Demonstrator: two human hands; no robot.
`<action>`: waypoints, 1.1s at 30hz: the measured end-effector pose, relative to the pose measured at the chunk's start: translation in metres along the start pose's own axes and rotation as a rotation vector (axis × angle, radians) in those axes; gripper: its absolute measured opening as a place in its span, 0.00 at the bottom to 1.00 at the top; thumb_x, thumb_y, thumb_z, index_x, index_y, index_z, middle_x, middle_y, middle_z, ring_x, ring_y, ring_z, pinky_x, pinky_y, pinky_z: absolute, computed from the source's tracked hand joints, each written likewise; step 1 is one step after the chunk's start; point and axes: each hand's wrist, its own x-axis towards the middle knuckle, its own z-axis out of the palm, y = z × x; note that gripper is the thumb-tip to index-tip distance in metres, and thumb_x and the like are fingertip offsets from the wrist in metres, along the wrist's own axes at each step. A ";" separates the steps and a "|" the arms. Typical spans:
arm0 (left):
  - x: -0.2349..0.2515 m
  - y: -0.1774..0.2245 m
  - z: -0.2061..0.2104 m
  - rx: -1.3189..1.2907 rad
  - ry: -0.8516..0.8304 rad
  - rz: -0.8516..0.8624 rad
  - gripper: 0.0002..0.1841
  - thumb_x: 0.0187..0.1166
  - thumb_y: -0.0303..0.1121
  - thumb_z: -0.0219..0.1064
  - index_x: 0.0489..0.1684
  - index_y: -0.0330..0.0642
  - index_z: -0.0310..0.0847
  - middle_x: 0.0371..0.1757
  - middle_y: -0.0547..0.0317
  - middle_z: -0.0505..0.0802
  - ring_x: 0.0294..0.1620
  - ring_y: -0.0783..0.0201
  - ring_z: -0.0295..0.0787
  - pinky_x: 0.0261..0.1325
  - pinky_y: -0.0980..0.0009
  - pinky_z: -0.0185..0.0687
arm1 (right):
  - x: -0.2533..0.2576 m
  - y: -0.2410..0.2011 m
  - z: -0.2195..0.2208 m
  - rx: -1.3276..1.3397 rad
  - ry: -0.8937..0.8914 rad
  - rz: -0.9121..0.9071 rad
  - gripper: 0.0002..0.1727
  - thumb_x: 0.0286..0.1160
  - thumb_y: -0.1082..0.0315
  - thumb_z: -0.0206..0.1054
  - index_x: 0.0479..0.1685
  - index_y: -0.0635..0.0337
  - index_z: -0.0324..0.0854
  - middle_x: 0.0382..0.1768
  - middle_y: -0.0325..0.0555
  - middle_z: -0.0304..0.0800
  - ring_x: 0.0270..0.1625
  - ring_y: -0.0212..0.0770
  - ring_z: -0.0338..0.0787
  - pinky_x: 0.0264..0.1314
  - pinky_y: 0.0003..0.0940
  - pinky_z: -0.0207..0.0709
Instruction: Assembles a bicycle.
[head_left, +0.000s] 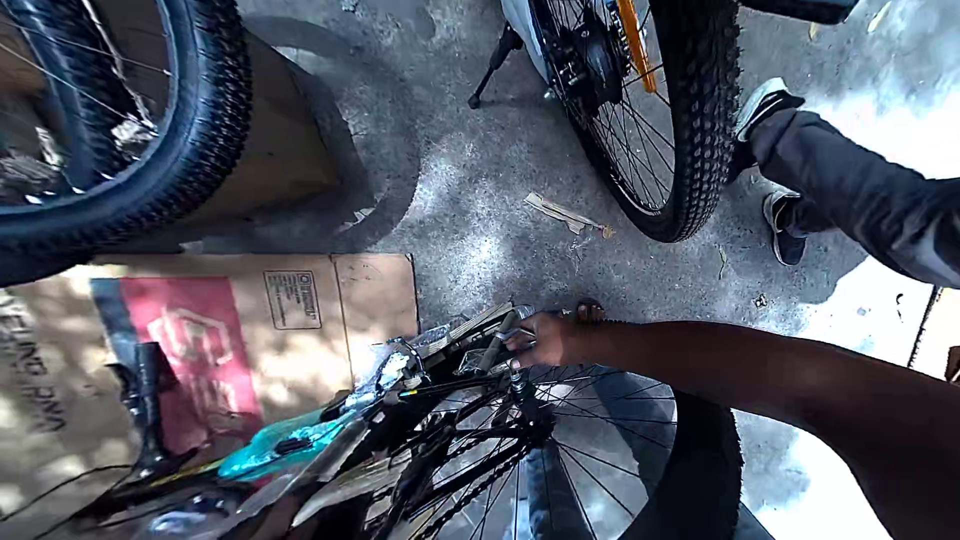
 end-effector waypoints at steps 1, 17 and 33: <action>0.000 0.004 -0.005 -0.032 0.015 -0.003 0.25 0.83 0.47 0.63 0.73 0.42 0.78 0.69 0.33 0.87 0.65 0.30 0.86 0.65 0.33 0.80 | 0.006 0.006 0.006 0.012 -0.013 0.023 0.28 0.67 0.76 0.79 0.68 0.71 0.79 0.59 0.57 0.91 0.59 0.43 0.92 0.68 0.42 0.83; -0.003 0.027 -0.038 -0.026 0.020 0.065 0.16 0.87 0.36 0.58 0.56 0.32 0.86 0.68 0.29 0.87 0.61 0.25 0.87 0.55 0.30 0.82 | 0.012 0.045 0.031 0.019 0.094 0.103 0.32 0.65 0.67 0.83 0.71 0.58 0.78 0.49 0.52 0.96 0.49 0.45 0.97 0.59 0.48 0.88; 0.000 0.017 -0.027 -0.019 0.114 0.171 0.13 0.84 0.33 0.60 0.47 0.31 0.87 0.61 0.30 0.90 0.53 0.30 0.92 0.48 0.36 0.85 | 0.044 0.040 -0.031 -0.995 -0.362 -0.400 0.30 0.88 0.38 0.50 0.44 0.56 0.83 0.27 0.48 0.86 0.35 0.52 0.90 0.39 0.56 0.79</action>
